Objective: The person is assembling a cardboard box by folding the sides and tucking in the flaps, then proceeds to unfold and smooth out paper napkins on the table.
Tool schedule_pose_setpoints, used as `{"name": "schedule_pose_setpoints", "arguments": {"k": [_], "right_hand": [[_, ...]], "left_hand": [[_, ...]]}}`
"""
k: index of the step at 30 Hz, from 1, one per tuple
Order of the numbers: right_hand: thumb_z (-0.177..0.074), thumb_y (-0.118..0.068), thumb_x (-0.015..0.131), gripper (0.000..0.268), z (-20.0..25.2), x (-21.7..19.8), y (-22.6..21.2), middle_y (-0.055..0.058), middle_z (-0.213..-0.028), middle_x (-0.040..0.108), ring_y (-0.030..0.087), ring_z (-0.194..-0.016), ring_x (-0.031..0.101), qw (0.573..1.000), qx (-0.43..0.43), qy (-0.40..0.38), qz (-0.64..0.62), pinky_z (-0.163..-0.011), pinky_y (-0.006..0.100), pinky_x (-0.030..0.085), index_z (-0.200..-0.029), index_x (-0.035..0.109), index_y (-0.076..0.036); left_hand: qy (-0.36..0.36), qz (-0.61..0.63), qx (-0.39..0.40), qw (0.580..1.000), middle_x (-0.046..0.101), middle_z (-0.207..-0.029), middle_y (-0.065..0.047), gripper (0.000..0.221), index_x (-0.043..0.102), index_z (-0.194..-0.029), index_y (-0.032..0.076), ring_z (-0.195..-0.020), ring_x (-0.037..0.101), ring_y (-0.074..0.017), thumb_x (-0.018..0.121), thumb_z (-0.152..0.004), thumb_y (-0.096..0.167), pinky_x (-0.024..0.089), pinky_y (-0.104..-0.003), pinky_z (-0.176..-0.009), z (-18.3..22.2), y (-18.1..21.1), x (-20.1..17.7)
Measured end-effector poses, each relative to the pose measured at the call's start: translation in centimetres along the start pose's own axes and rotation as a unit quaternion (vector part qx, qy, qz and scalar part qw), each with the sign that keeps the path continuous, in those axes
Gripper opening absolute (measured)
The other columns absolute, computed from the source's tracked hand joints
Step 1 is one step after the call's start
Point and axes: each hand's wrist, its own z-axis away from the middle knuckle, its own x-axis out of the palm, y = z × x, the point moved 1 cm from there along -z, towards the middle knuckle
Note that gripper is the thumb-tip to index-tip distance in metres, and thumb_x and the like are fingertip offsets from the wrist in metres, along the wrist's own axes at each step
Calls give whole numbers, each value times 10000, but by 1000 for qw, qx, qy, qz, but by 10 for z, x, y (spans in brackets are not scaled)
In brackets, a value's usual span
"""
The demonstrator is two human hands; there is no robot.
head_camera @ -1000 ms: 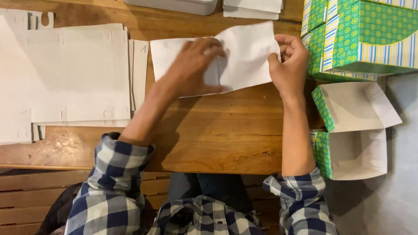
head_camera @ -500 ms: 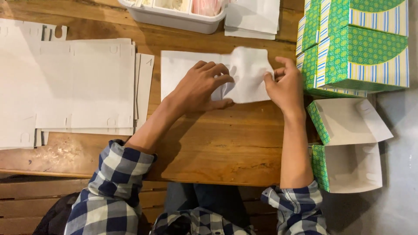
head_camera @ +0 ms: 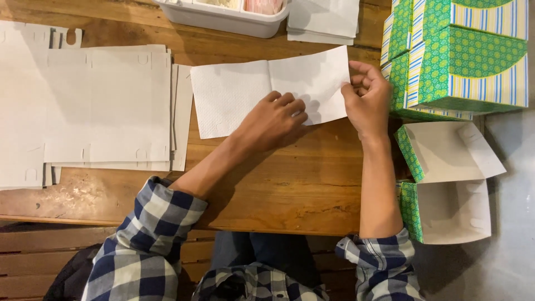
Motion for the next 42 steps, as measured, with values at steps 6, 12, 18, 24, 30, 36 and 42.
{"name": "schedule_pose_setpoints", "arguments": {"k": [6,12,18,24,30,36,42], "right_hand": [[-909,-50,661,401,-3,4,2,67,-986,684,117,-826,728,976,107,-22,-186,-677,230,637,-1309,644,-38],[-882,-236,684,378,7,8,-54,33,-1069,700,140,-840,669,958,186,-4,-217,-542,235,608,-1233,667,-98],[-1003,-462,599,354,11,25,-19,47,-874,621,174,-755,714,947,105,46,-299,-551,334,671,-1098,591,-121],[-952,-235,818,282,29,44,-30,69,-776,607,187,-718,712,989,-96,12,-113,-544,227,535,-898,592,-75],[-947,-340,813,369,28,47,-25,103,-840,596,200,-776,671,987,-95,-26,-128,-539,285,590,-1008,605,-41],[-1032,-198,688,191,35,47,-41,89,-786,592,184,-779,667,987,-91,-16,-134,-614,307,602,-954,628,-34],[-1057,-165,612,159,26,34,-11,50,-835,593,143,-844,600,986,-87,11,-140,-691,288,570,-942,663,-68]], "left_hand": [[21,64,-80,995,701,-1094,-129,512,714,-1129,81,-1026,719,-284,732,-910,544,577,-429,-893,-3,10,-38],[154,100,-70,980,736,-862,-37,237,652,-1142,125,-666,680,-270,747,-942,208,459,-382,-564,4,0,-21],[211,351,-229,883,758,-761,-103,158,742,-897,73,-678,765,-279,838,-847,189,614,-354,-591,1,-3,-31],[280,384,-209,855,644,-625,-61,236,673,-791,64,-558,683,-198,895,-814,141,593,-288,-564,-1,-18,-24],[259,374,-121,882,694,-707,-118,166,699,-889,18,-622,724,-265,854,-830,2,611,-338,-586,1,-17,-45],[257,400,-82,876,645,-659,-118,166,675,-871,2,-565,669,-248,837,-876,35,571,-333,-562,3,-14,-51],[277,436,-84,852,662,-653,-116,108,733,-882,5,-557,649,-209,770,-953,78,526,-329,-551,-2,-22,-44]]}}
